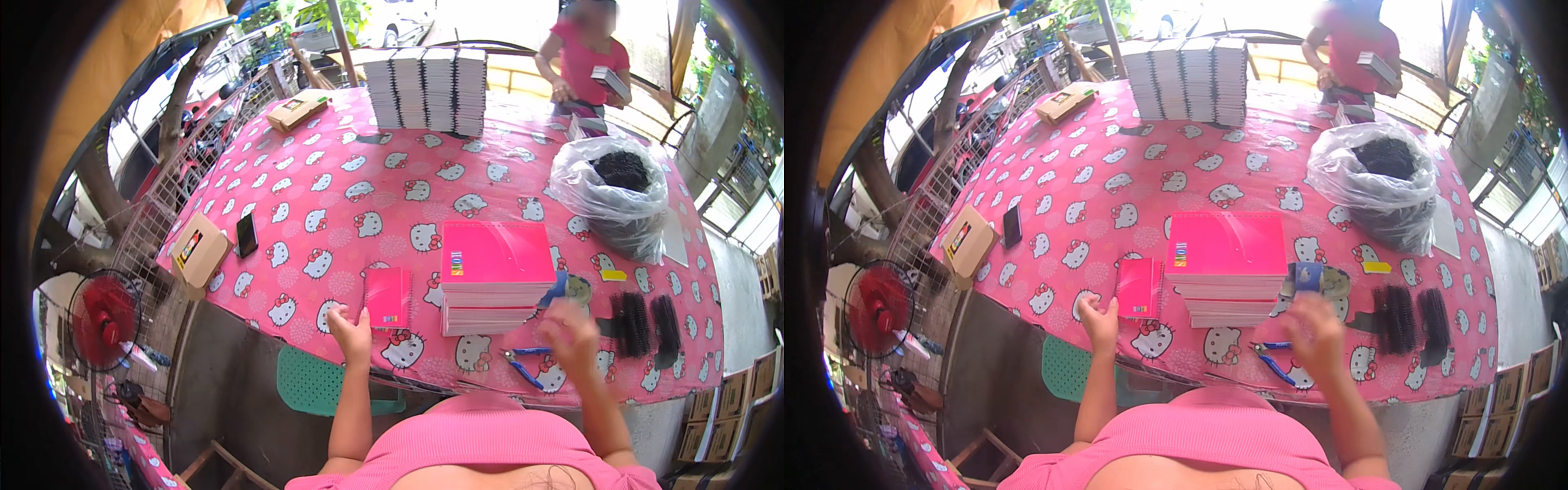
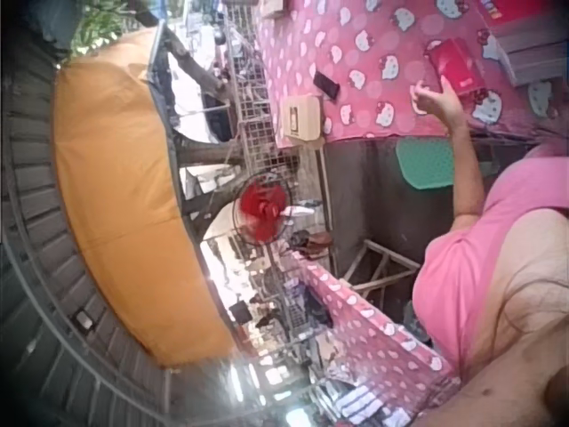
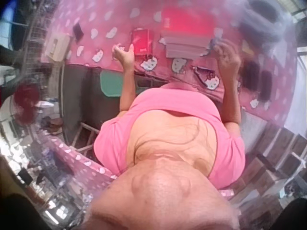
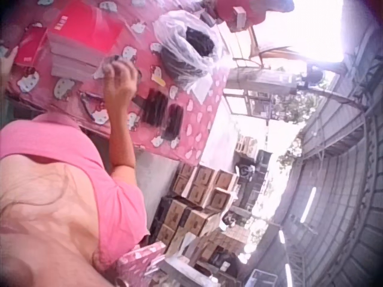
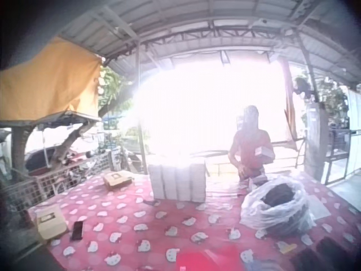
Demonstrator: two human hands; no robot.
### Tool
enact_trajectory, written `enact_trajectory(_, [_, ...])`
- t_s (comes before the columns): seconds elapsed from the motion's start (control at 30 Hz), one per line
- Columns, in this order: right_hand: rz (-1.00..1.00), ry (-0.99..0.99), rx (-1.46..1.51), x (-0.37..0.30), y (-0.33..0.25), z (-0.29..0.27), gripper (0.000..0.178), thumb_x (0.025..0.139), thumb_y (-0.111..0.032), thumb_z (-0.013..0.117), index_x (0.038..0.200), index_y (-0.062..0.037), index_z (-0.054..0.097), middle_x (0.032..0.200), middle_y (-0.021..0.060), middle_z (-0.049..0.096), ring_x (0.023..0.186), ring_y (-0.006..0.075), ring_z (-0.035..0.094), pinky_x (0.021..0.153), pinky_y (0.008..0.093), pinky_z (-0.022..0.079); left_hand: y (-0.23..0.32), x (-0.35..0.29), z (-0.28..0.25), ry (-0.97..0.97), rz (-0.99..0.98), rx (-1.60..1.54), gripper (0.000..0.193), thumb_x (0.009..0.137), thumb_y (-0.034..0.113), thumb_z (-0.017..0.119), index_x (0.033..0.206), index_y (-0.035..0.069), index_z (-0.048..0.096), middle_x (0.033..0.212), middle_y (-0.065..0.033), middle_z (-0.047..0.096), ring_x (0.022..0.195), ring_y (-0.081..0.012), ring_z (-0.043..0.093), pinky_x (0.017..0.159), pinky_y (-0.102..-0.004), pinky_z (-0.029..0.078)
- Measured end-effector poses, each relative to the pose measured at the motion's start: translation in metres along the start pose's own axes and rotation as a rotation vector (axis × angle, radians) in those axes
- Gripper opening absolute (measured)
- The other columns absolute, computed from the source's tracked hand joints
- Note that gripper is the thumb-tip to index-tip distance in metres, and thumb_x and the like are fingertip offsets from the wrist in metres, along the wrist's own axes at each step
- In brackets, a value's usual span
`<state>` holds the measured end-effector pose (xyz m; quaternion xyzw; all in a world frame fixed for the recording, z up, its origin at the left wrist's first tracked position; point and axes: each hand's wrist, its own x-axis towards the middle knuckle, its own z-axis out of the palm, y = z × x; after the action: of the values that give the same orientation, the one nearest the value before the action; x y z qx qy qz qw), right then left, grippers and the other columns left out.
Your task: The person threads wire spirals through the holes of pink notebook covers and paper stacks, cutting the wire with pliers to finish each assembly.
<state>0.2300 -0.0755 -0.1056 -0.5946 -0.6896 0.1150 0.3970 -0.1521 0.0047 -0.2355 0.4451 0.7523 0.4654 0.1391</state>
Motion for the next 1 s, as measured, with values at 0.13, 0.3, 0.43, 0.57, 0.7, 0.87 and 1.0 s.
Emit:
enact_trajectory(0.13, [0.002,0.258,0.244,0.110,-0.056,-0.024,0.031,0.082,-0.026,0.071,0.099,-0.0017,0.064,0.089,0.0091,0.064,0.080,0.0211,0.059,0.070,0.0323,0.046,0.094,0.018,-0.017,0.145,0.389,0.068,0.055,0.079,0.018,0.075,0.121,0.003,0.045,0.130,-0.0216,0.045,0.127,-0.0335,0.040,0.102,-0.0473,0.035])
enact_trajectory(0.3, [0.336,-0.296,0.374,0.145,-0.032,-0.033,0.029,0.087,-0.025,0.069,0.099,0.0008,0.062,0.088,0.0027,0.061,0.076,0.0064,0.055,0.065,0.0243,0.045,0.206,0.013,-0.042,-0.182,0.289,-0.483,0.056,0.083,0.021,0.072,0.129,0.003,0.043,0.134,-0.0137,0.045,0.128,-0.0296,0.041,0.104,-0.0467,0.034])
enact_trajectory(0.43, [0.101,-0.033,0.238,0.148,-0.022,-0.034,0.025,0.085,-0.009,0.070,0.105,-0.0002,0.058,0.089,0.0028,0.064,0.079,0.0082,0.058,0.069,0.0247,0.048,0.231,0.013,-0.040,-0.391,0.278,-0.726,0.056,0.084,0.015,0.070,0.132,0.006,0.043,0.140,-0.0117,0.041,0.127,-0.0275,0.041,0.105,-0.0439,0.033])
enact_trajectory(0.57, [0.032,0.086,0.435,0.136,-0.047,-0.038,0.028,0.082,-0.002,0.069,0.105,-0.0034,0.052,0.087,0.0029,0.059,0.081,0.0096,0.057,0.068,0.0255,0.047,0.275,-0.013,-0.039,-0.215,0.470,-0.767,0.059,0.085,0.013,0.068,0.138,0.010,0.042,0.131,-0.0120,0.049,0.119,-0.0256,0.049,0.102,-0.0412,0.038])
enact_trajectory(0.7, [-0.055,0.090,0.768,0.119,-0.076,-0.004,0.036,0.080,0.009,0.064,0.105,-0.0055,0.043,0.095,0.0036,0.054,0.087,0.0097,0.054,0.075,0.0258,0.047,0.279,-0.023,-0.029,-0.550,0.663,-0.566,0.051,0.085,0.006,0.066,0.133,0.012,0.050,0.126,-0.0133,0.052,0.123,-0.0289,0.046,0.103,-0.0438,0.035])
enact_trajectory(0.87, [-0.012,0.191,0.576,0.110,-0.068,0.004,0.044,0.079,0.010,0.066,0.109,-0.0064,0.039,0.097,0.0057,0.055,0.090,0.0100,0.057,0.076,0.0240,0.048,0.313,-0.031,-0.030,-0.126,1.086,-0.207,0.037,0.084,0.011,0.066,0.120,0.012,0.062,0.117,-0.0104,0.060,0.109,-0.0263,0.053,0.103,-0.0486,0.029])
enact_trajectory(1.0, [-0.141,0.192,0.539,0.106,-0.066,-0.005,0.045,0.075,0.004,0.074,0.107,-0.0065,0.043,0.102,0.0067,0.057,0.084,0.0101,0.059,0.072,0.0222,0.048,0.322,-0.035,-0.025,-0.187,1.130,-0.019,0.021,0.083,0.015,0.067,0.104,0.013,0.069,0.099,-0.0050,0.065,0.091,-0.0200,0.059,0.098,-0.0511,0.028])
